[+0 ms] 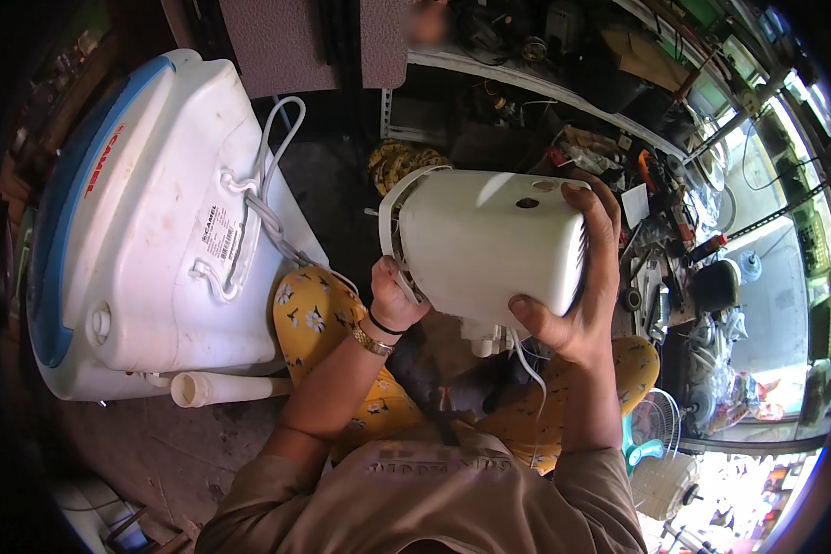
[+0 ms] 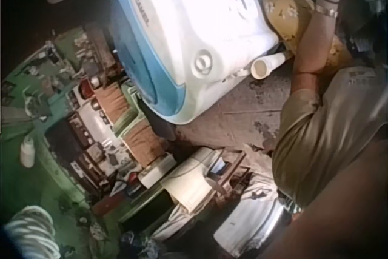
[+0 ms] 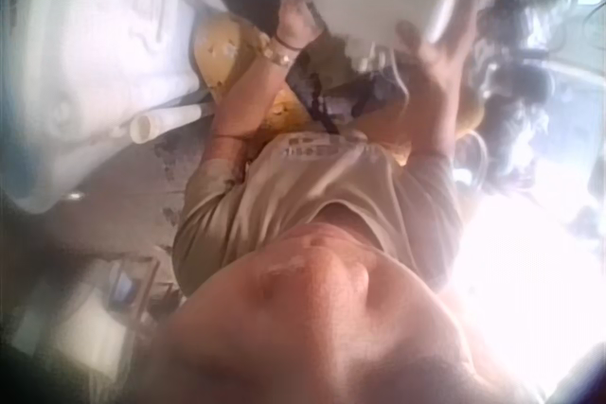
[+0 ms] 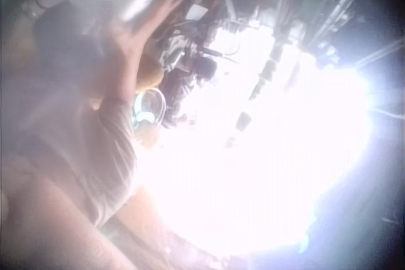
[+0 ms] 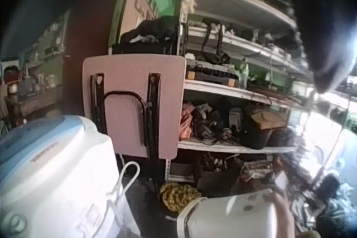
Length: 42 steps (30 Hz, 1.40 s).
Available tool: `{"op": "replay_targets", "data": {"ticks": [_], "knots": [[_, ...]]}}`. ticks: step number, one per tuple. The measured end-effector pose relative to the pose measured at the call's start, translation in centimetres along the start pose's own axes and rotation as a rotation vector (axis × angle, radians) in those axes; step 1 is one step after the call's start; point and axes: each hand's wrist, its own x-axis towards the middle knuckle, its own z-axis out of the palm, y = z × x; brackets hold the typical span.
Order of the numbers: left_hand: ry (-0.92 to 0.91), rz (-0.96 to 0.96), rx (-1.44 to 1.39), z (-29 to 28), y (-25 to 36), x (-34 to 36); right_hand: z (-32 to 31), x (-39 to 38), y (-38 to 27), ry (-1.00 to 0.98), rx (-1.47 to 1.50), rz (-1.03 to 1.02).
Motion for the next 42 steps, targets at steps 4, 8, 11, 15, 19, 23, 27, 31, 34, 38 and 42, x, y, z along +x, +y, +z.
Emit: {"op": "replay_targets", "data": {"ticks": [4, 8, 11, 15, 19, 23, 27, 31, 34, 38, 42], "knots": [[0.018, 0.022, 0.037, 0.2, 0.3, 0.1, 0.6, 0.3, 0.0, 0.000, 0.040, 0.022], [0.003, -0.012, -0.006, -0.2, 0.5, -0.1, 1.2, 0.3, 0.4, 0.018, 0.066, -0.007], [0.016, -0.014, 0.110, -0.2, 0.7, -0.1, 1.4, 0.2, 0.3, 0.023, 0.066, 0.002], [0.047, 0.024, 0.202, -0.1, 0.9, -0.3, 1.7, 0.7, -0.7, -0.018, 0.035, 0.056], [0.142, -0.013, 0.024, 1.1, 1.2, 0.1, 2.1, 0.8, -0.5, -0.043, 0.038, 0.041], [0.213, 0.027, 0.017, 1.3, 1.0, 0.3, 2.1, 1.2, -0.6, -0.031, 0.029, 0.051], [0.227, -0.033, 0.126, 2.9, 1.7, 0.9, 2.4, 1.6, -0.8, -0.009, 0.147, 0.162], [0.276, 0.008, 0.139, 3.0, 1.4, 1.0, 3.0, 1.6, -0.7, 0.043, 0.176, 0.197], [0.271, 0.028, 0.189, 4.6, 1.7, 1.4, 3.3, 1.2, -0.3, 0.059, 0.149, 0.200], [0.300, 0.003, 0.283, 4.6, 1.9, 1.6, 3.7, 1.5, -0.5, 0.063, 0.142, 0.220], [0.386, 0.023, 0.278, 5.2, 1.8, 2.1, 4.5, 2.1, -0.2, 0.085, 0.153, 0.228]]}}
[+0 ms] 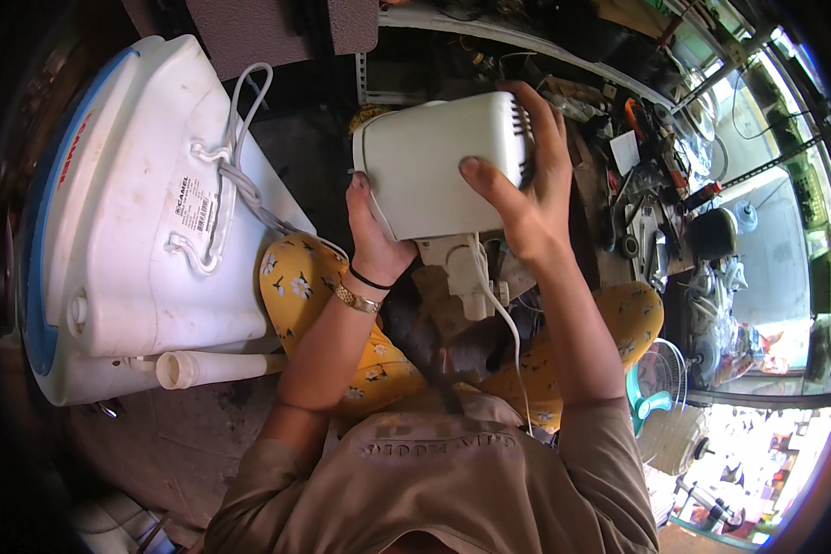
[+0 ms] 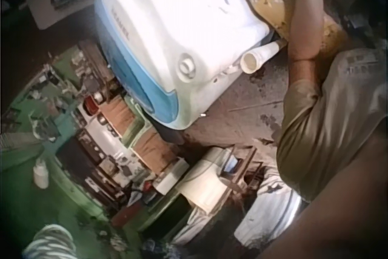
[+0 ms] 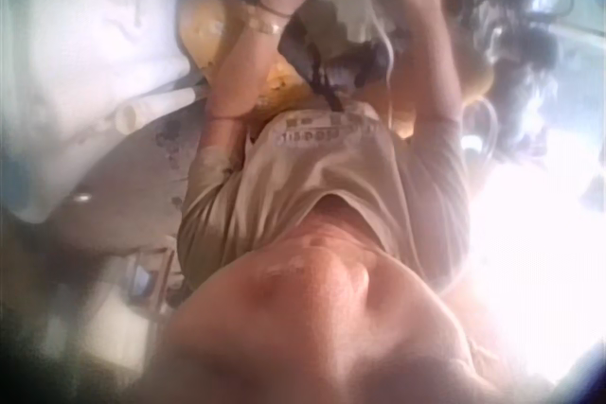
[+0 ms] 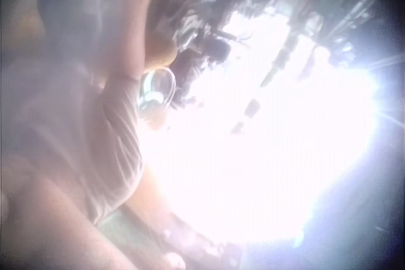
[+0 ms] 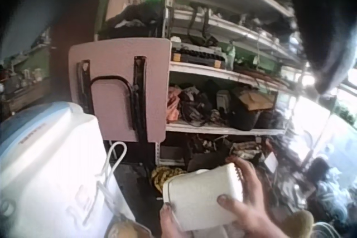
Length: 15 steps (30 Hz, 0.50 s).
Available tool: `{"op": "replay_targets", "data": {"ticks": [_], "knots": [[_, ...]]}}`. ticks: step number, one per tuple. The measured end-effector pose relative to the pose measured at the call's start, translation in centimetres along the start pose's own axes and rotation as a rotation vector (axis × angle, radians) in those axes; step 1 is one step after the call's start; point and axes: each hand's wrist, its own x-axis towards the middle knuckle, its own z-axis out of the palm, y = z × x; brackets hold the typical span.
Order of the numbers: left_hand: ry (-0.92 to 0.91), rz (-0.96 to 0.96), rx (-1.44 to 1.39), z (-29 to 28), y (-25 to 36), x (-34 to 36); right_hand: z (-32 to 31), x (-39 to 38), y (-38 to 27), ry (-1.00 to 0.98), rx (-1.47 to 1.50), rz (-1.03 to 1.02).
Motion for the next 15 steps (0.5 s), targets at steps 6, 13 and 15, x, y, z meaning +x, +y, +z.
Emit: {"op": "replay_targets", "data": {"ticks": [6, 13, 15], "knots": [[0.038, -0.094, -0.074, -0.3, 0.1, 0.9, 1.5, 1.7, 0.7, -0.065, -0.311, 0.007], [0.000, -0.272, -0.244, 0.9, 1.1, 0.8, 0.4, 5.0, -0.6, -0.511, -0.621, -0.475], [0.030, -0.272, -0.229, 1.2, 1.4, 0.7, -0.1, 5.6, -0.9, -0.584, -0.628, -0.548]]}}
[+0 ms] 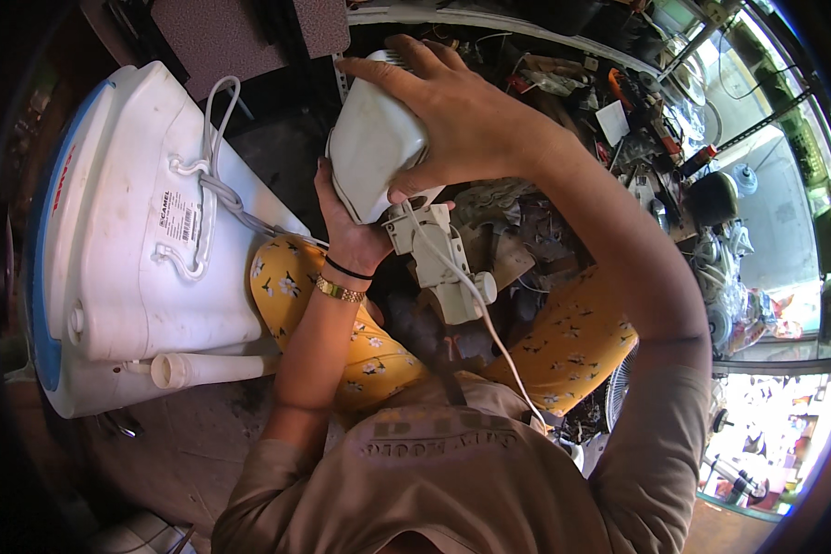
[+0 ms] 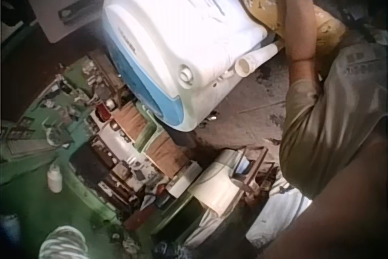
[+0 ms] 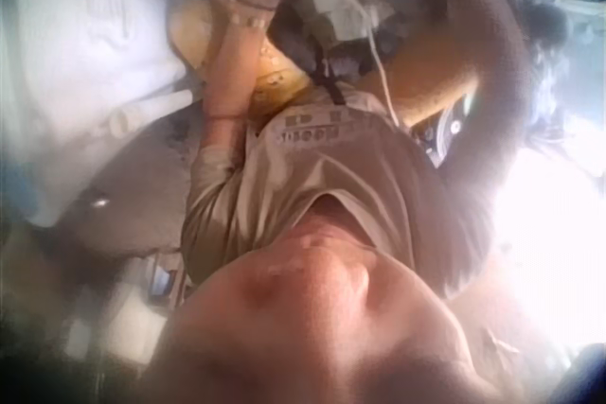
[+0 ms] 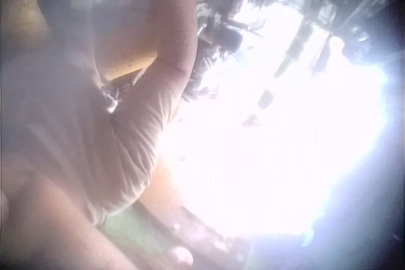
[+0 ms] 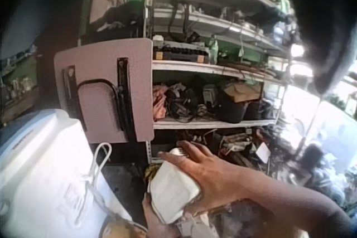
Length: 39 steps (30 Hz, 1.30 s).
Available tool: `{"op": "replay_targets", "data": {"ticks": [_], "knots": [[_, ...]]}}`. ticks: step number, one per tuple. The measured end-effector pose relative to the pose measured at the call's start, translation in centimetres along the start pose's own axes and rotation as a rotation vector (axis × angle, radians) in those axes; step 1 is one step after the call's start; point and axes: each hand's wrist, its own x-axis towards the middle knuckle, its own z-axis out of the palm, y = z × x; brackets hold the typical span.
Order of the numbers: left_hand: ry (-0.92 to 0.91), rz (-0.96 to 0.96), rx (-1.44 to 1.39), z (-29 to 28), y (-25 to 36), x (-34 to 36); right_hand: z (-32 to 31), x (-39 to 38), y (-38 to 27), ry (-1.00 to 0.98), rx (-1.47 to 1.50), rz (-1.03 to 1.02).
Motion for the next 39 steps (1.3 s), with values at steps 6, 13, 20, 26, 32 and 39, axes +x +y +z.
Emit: {"op": "replay_targets", "data": {"ticks": [6, 13, 20, 26, 32, 39], "knots": [[-0.118, -0.052, -0.025, 0.0, -0.3, -0.1, -0.2, 0.0, 0.6, 0.114, -0.012, -0.089], [-0.079, -0.144, -0.312, -2.0, -1.0, 1.5, -2.4, 1.5, 0.1, 0.063, -0.242, -0.073], [-0.097, 0.078, -0.090, -0.6, -1.1, 0.5, -2.3, -0.7, 1.0, 0.165, -0.064, -0.151], [-0.219, 0.107, -0.016, -0.5, -0.4, 0.4, -3.4, -0.4, 1.6, 0.104, -0.025, -0.201], [0.049, 0.245, 0.147, -2.1, -0.8, 0.7, -3.2, -2.1, 1.0, 0.237, 0.047, -0.186], [-0.130, 0.240, 0.055, -4.2, -1.2, 0.4, -2.3, -3.9, 0.3, 0.297, 0.167, -0.224]]}}
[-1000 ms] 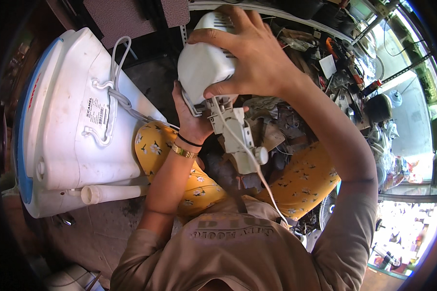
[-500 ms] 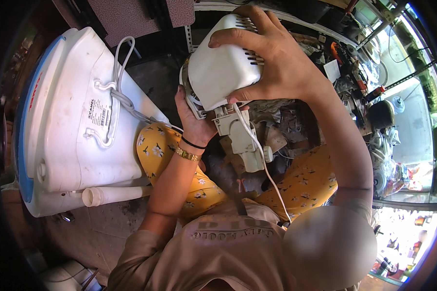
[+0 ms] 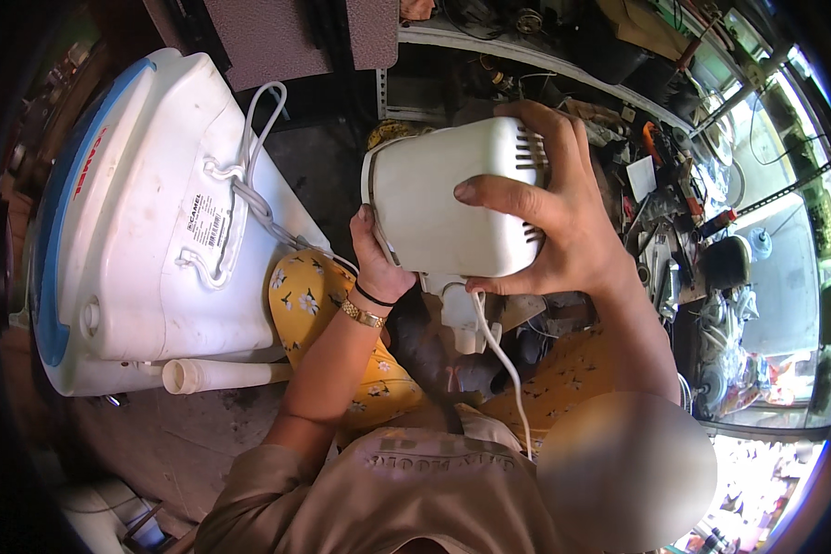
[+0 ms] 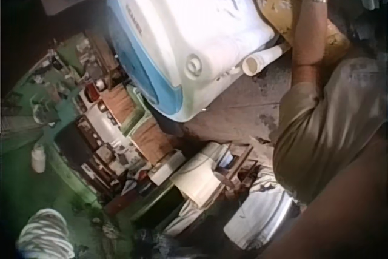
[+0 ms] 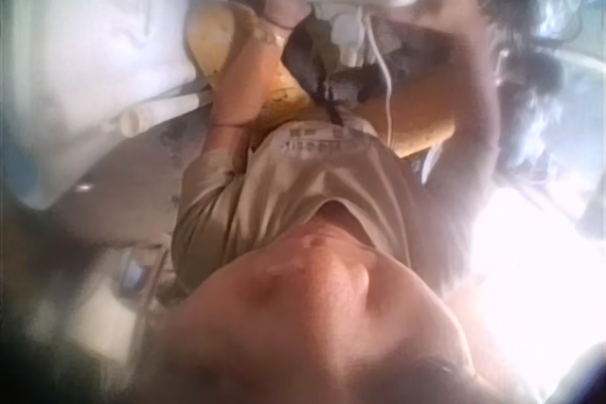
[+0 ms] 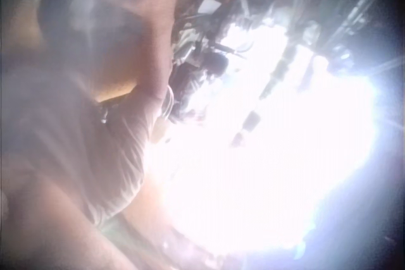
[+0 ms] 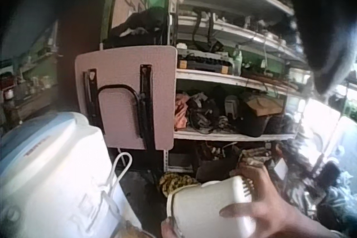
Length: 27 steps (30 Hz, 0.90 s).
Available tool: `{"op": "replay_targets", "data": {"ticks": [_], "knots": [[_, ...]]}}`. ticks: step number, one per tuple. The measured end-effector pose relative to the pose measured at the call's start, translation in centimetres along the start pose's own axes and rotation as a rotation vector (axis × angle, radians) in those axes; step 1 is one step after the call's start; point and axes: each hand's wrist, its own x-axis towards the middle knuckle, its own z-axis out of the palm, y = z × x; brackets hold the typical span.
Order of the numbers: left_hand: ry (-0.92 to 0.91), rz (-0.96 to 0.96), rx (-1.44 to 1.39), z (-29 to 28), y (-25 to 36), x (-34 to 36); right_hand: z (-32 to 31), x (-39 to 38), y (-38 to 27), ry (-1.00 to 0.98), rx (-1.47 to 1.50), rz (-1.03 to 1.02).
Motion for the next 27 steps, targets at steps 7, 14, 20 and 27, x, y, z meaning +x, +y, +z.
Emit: {"op": "replay_targets", "data": {"ticks": [7, 14, 20, 27], "knots": [[-0.044, -0.024, -0.063, -0.1, 0.2, -0.2, 0.6, -0.3, -0.1, 0.022, 0.006, 0.017], [0.046, -0.047, 0.115, 0.8, 0.3, -0.2, 1.4, -0.3, -0.3, -0.012, -0.042, 0.007], [0.076, -0.059, 0.124, 2.1, 0.5, -0.2, 1.6, -0.2, -0.4, -0.014, -0.071, 0.064], [0.076, -0.079, 0.126, 3.6, 0.9, -0.3, 1.7, -0.1, -0.1, -0.009, -0.094, 0.080]]}}
